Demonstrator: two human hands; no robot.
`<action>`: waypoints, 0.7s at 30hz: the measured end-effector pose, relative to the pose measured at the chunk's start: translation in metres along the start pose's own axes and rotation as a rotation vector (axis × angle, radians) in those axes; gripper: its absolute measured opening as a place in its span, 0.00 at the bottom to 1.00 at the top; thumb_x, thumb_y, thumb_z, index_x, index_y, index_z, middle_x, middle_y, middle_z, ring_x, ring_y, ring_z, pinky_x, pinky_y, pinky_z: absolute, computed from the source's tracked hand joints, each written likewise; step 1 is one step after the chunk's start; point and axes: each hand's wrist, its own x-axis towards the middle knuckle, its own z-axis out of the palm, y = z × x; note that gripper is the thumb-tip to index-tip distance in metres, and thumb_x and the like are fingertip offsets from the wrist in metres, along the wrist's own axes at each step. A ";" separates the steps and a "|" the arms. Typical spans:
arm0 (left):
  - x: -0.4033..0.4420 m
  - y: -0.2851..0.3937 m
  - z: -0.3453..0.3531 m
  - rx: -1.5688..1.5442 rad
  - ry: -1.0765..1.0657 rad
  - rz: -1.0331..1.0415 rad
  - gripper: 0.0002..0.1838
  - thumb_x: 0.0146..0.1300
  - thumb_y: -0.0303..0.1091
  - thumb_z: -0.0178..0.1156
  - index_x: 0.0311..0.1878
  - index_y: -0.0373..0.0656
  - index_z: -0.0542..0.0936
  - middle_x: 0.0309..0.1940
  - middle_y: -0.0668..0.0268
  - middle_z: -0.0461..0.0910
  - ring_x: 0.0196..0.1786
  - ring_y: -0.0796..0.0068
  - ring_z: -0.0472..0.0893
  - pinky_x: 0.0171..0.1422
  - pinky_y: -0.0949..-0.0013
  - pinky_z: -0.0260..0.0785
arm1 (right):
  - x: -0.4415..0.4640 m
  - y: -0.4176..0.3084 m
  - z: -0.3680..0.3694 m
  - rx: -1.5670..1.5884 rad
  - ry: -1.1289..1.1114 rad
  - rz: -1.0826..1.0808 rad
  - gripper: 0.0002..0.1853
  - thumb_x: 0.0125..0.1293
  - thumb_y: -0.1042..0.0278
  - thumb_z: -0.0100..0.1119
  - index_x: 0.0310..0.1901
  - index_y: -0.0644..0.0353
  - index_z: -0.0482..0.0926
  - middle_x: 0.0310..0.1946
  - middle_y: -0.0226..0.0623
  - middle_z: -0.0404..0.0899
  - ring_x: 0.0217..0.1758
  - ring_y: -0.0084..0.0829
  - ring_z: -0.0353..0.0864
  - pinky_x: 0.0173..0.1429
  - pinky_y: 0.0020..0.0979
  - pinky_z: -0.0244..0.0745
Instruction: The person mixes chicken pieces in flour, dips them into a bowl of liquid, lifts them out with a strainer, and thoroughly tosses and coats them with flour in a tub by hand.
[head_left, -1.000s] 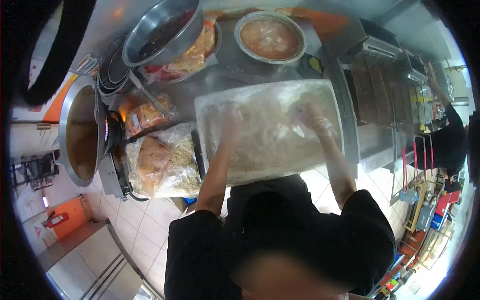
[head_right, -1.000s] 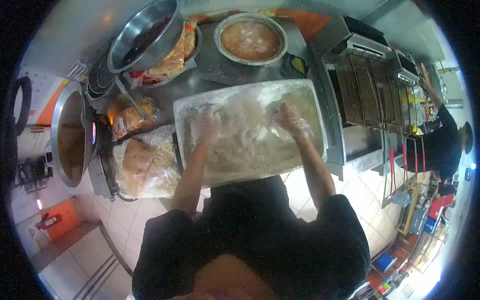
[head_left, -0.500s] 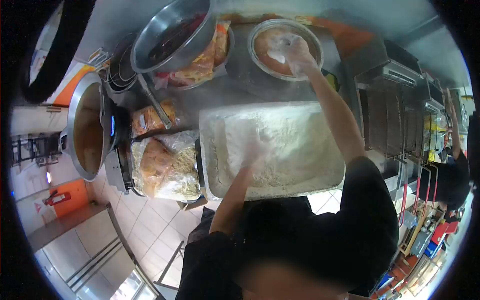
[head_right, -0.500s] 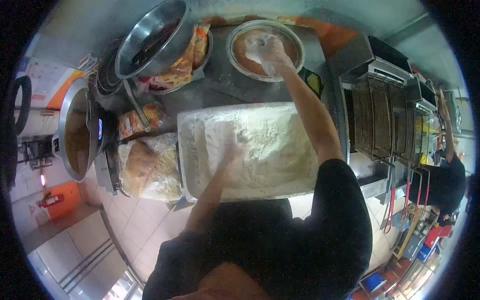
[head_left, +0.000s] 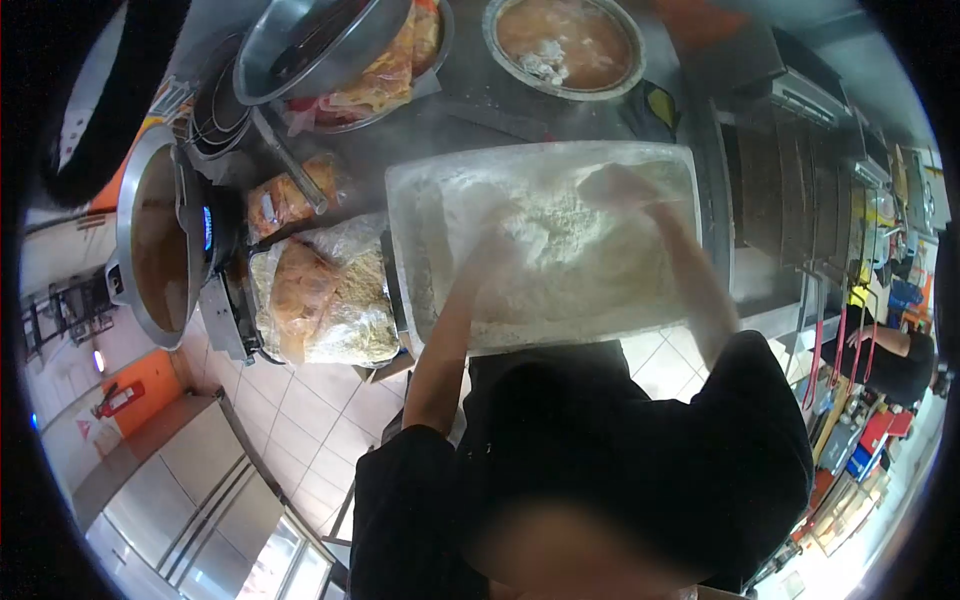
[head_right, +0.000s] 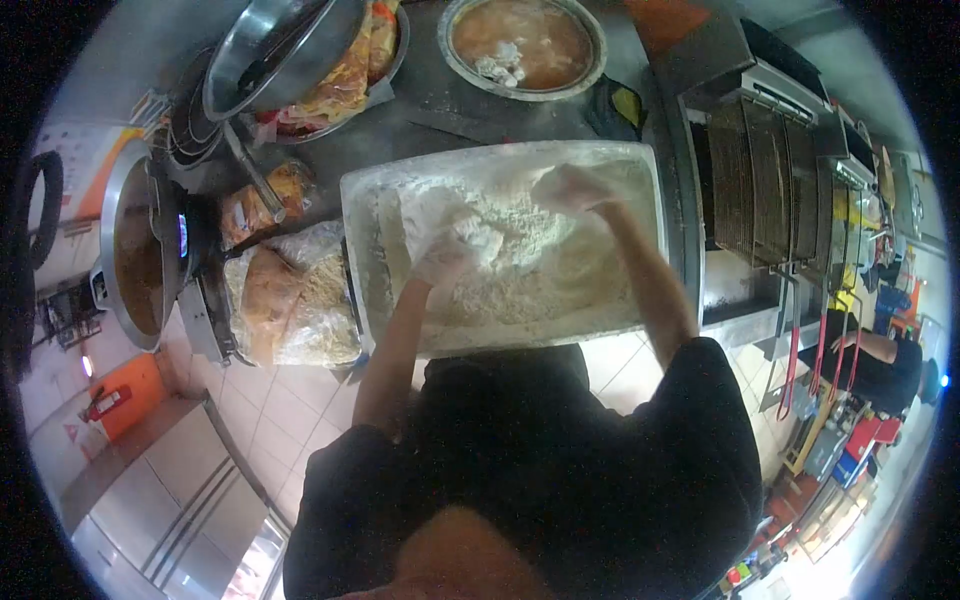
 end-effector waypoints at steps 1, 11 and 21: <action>0.001 0.000 -0.003 -0.019 -0.069 -0.035 0.19 0.54 0.27 0.63 0.51 0.48 0.82 0.44 0.60 0.80 0.53 0.68 0.79 0.54 0.66 0.74 | -0.003 -0.008 0.034 0.077 0.029 0.063 0.19 0.67 0.50 0.54 0.36 0.60 0.81 0.30 0.41 0.82 0.36 0.30 0.81 0.44 0.36 0.75; 0.038 -0.001 0.035 -0.715 0.135 -0.131 0.09 0.62 0.39 0.64 0.40 0.46 0.85 0.27 0.69 0.83 0.28 0.74 0.80 0.31 0.69 0.68 | -0.040 -0.068 0.111 -0.432 0.030 -0.082 0.15 0.69 0.67 0.46 0.54 0.55 0.77 0.45 0.36 0.81 0.46 0.33 0.79 0.44 0.35 0.75; 0.006 0.040 0.025 0.253 0.089 0.006 0.21 0.68 0.48 0.54 0.52 0.40 0.79 0.34 0.61 0.81 0.37 0.68 0.79 0.43 0.63 0.71 | -0.047 -0.016 0.170 -0.684 0.486 -0.231 0.15 0.71 0.56 0.48 0.46 0.56 0.79 0.35 0.37 0.80 0.35 0.35 0.77 0.46 0.35 0.73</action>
